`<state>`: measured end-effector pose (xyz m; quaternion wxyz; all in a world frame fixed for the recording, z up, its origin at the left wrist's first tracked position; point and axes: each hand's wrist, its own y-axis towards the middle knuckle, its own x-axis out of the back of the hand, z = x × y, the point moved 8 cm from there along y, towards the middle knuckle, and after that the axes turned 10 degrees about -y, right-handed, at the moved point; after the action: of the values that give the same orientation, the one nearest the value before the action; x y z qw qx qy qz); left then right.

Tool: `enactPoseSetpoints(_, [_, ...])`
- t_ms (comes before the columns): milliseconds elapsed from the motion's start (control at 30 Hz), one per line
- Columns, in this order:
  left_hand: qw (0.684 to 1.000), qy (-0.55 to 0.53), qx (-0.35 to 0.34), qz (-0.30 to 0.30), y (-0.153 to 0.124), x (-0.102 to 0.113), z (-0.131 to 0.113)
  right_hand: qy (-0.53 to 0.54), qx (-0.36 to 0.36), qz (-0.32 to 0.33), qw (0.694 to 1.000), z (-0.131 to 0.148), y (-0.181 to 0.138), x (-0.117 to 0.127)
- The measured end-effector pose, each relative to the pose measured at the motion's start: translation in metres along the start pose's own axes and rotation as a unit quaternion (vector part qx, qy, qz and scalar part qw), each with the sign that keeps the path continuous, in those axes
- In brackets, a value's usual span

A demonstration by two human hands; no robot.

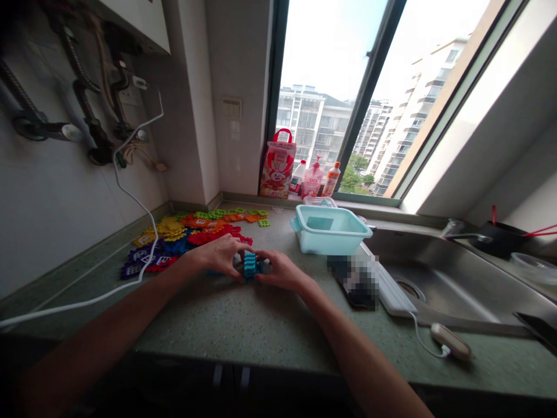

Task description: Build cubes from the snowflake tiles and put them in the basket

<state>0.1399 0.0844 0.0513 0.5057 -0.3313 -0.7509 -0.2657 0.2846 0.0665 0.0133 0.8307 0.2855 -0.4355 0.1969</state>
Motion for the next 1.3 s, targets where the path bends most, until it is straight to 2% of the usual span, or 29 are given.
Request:
enactPoseSetpoints(233, [1.000, -0.016, -0.018, 0.007, 0.000, -0.003, 0.003, 0.001, 0.008, 0.001, 1.000, 0.004, -0.001, 0.001])
enactPoseSetpoints(300, [1.000, -0.014, -0.021, 0.003, -0.001, -0.001, 0.005, -0.008, 0.015, 0.001, 1.000, 0.008, -0.002, 0.007])
enactPoseSetpoints(367, [1.000, -0.011, -0.024, -0.007, -0.002, 0.001, 0.007, -0.040, -0.007, 0.001, 0.999, 0.009, -0.004, 0.016])
enactPoseSetpoints(467, [0.999, -0.026, -0.029, -0.002, -0.003, -0.002, 0.007, -0.083, -0.074, 0.047, 0.993, 0.005, -0.008, 0.022])
enactPoseSetpoints(567, [0.998, -0.054, -0.029, 0.002, -0.001, -0.005, 0.006, -0.090, -0.083, 0.091, 0.988, 0.008, -0.010, 0.020])
enactPoseSetpoints(767, [0.999, -0.032, -0.003, -0.024, 0.003, -0.006, 0.011, -0.070, -0.058, 0.084, 0.992, 0.013, -0.008, 0.018])
enactPoseSetpoints(933, [0.998, 0.002, -0.033, -0.044, 0.003, -0.006, 0.006, -0.144, -0.046, 0.063, 0.986, 0.018, -0.006, 0.014])
enactPoseSetpoints(1133, [0.999, 0.018, -0.030, -0.032, 0.006, -0.012, 0.003, -0.215, -0.027, 0.018, 0.976, 0.017, 0.000, 0.005])
enactPoseSetpoints(1300, [0.998, 0.022, -0.033, -0.043, 0.002, 0.000, 0.004, -0.188, -0.018, 0.023, 0.982, 0.008, -0.001, 0.010])
